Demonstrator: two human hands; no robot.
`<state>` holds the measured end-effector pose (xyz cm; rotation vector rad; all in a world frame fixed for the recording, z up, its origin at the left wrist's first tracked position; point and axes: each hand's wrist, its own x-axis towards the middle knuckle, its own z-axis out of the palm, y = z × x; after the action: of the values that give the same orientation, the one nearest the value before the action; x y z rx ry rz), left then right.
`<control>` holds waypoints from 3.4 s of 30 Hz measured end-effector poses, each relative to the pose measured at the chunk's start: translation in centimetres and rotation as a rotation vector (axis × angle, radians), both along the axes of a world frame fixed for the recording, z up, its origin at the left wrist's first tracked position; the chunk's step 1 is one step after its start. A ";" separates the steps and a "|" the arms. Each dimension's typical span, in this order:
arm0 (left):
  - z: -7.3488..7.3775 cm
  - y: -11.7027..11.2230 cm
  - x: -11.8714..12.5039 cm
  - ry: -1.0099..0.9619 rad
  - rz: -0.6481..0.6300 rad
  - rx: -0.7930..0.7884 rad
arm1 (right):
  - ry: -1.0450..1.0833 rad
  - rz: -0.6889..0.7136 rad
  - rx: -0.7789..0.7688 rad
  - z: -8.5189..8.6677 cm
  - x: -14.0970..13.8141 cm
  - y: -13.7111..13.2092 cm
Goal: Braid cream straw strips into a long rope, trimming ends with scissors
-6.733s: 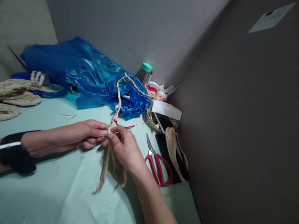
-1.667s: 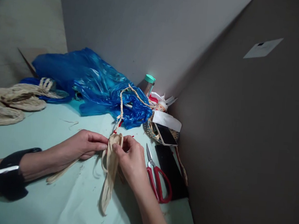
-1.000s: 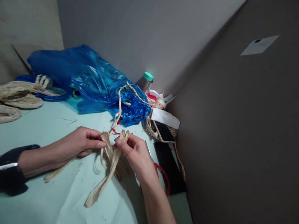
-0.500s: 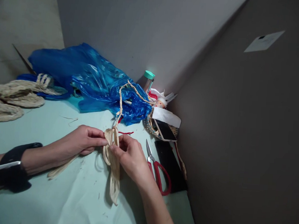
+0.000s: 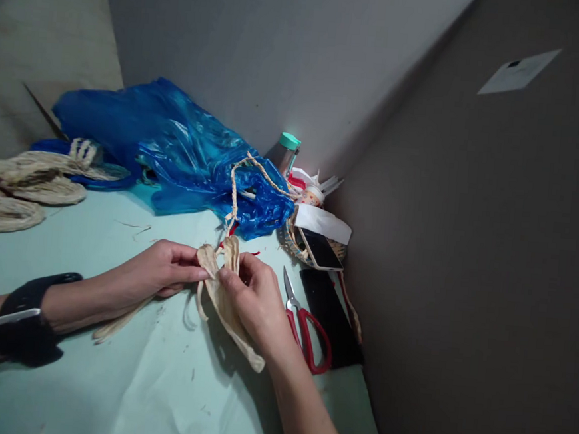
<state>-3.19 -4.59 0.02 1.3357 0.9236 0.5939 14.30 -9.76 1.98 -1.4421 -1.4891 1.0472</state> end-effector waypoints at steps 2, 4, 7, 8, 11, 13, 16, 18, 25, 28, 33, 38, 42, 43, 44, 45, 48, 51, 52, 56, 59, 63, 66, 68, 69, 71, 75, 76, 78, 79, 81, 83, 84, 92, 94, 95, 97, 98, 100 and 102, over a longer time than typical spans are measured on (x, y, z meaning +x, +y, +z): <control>0.0 0.0 0.0 0.003 -0.007 0.005 | 0.013 0.047 0.007 -0.1 0.0 0.0; 0.1 0.0 0.0 0.008 -0.011 0.011 | 0.001 0.093 0.007 -0.3 -0.1 0.1; 0.2 0.0 0.0 0.014 -0.018 0.022 | -0.077 0.051 0.005 -0.5 -0.2 0.4; 0.2 0.0 0.0 0.010 -0.020 0.018 | -0.101 0.021 0.004 -0.5 -0.2 0.5; 0.1 0.0 0.0 -0.016 -0.016 -0.011 | -0.159 -0.055 0.013 -0.5 -0.3 0.5; 0.0 -0.1 0.0 -0.022 -0.003 -0.021 | -0.198 -0.073 0.034 -0.4 -0.5 0.4; 0.1 -0.2 0.0 0.001 0.004 -0.004 | -0.235 -0.051 0.043 -0.3 -1.0 0.1; 0.3 -0.2 0.0 0.013 0.008 -0.005 | -0.222 -0.030 0.024 -0.3 -1.2 0.0; 0.6 -0.1 -0.1 0.028 0.042 0.019 | -0.195 -0.031 0.062 -0.2 -1.5 0.0; 0.7 -0.2 0.0 0.039 0.052 0.055 | -0.253 -0.059 0.069 -0.1 -1.8 -0.1; 0.5 0.0 0.1 0.013 0.040 0.053 | -0.205 -0.069 0.029 -0.7 -2.0 0.0; 0.4 0.0 0.3 -0.014 0.003 0.159 | 0.025 -0.019 -0.034 -0.6 -2.1 0.0; 0.3 -0.1 0.3 0.021 0.014 0.101 | 0.130 0.042 0.023 0.4 -1.8 -0.5; 0.3 -0.2 0.3 0.035 0.019 0.076 | 0.134 0.045 0.037 0.7 -1.5 -0.6; 0.3 -0.2 0.2 0.043 0.018 0.058 | 0.155 0.052 0.036 1.1 -1.2 -0.8; 0.3 -0.2 0.2 0.045 0.014 0.046 | 0.202 0.058 0.023 1.6 -0.9 -1.1; 0.5 -0.3 0.0 0.059 0.011 0.037 | 0.419 0.010 0.021 3.7 0.8 -2.1; 0.6 -0.2 -0.1 0.093 0.025 0.033 | 0.454 -0.235 0.237 6.7 3.3 -3.2; 0.5 -0.2 -0.1 0.099 0.027 0.024 | 0.392 -0.328 0.346 7.6 4.4 -3.4; 0.0 0.1 -0.2 0.050 0.008 -0.038 | -0.322 -0.838 0.597 9.8 9.1 -3.3; -0.3 0.4 -0.4 -0.035 -0.011 -0.097 | -1.052 -0.946 0.470 9.1 11.0 -2.3; 0.0 0.4 -0.6 -0.160 -0.022 -0.181 | -1.268 -0.445 0.681 5.8 8.1 -1.5; 0.5 0.2 -0.6 -0.206 -0.031 -0.177 | -0.913 0.320 0.593 3.1 3.5 -1.8; 0.6 0.1 -0.6 -0.203 -0.036 -0.162 | -0.836 0.526 0.541 1.9 1.2 -2.1; 0.6 0.0 -0.5 -0.197 -0.034 -0.161 | -0.808 0.564 0.546 1.5 0.5 -2.3; 0.5 0.0 -0.5 -0.190 -0.024 -0.176 | -0.728 0.574 0.565 1.1 -0.1 -2.4; 0.3 0.1 -0.6 -0.272 -0.030 -0.235 | -0.424 0.485 0.545 2.0 1.0 -2.6; 0.3 0.2 -0.6 -0.312 -0.032 -0.252 | -0.360 0.417 0.548 2.3 1.4 -2.7; 0.4 0.2 -0.7 -0.367 -0.019 -0.281 | -0.252 0.238 0.576 3.0 2.1 -3.1; 0.5 0.2 -0.7 -0.378 -0.009 -0.286 | -0.194 0.137 0.593 3.3 2.5 -3.2; 0.6 0.1 -0.7 -0.365 -0.003 -0.277 | -0.067 -0.041 0.589 3.7 3.0 -3.4; 0.7 0.0 -0.7 -0.338 -0.017 -0.255 | 0.044 -0.158 0.531 3.8 3.3 -3.4; 0.7 0.0 -0.7 -0.324 -0.025 -0.246 | 0.076 -0.178 0.481 3.8 3.3 -3.3; 0.6 -0.4 -0.6 -0.288 0.025 -0.198 | -0.241 0.091 0.053 1.6 0.3 -2.4; 0.6 -0.4 -0.6 -0.277 0.023 -0.171 | -0.398 0.081 0.033 1.1 -0.4 -2.5; 0.6 -0.4 -0.6 -0.265 0.022 -0.156 | -0.460 0.076 0.029 0.9 -0.7 -2.6; 0.6 -0.4 -0.7 -0.242 0.019 -0.125 | -0.535 0.088 0.021 0.7 -1.0 -2.7; 0.6 -0.4 -0.7 -0.232 0.017 -0.115 | -0.554 0.098 0.018 0.6 -1.0 -2.8; 0.6 -0.4 -0.6 -0.220 0.019 -0.105 | -0.573 0.108 0.024 0.6 -1.2 -2.9; 0.5 -0.5 -0.5 -0.216 0.022 -0.106 | -0.580 0.097 0.044 0.7 -1.3 -3.0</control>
<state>-3.72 -5.04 0.48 1.1435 0.7832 0.6824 13.03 -12.80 2.66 -1.7460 -1.9866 0.6676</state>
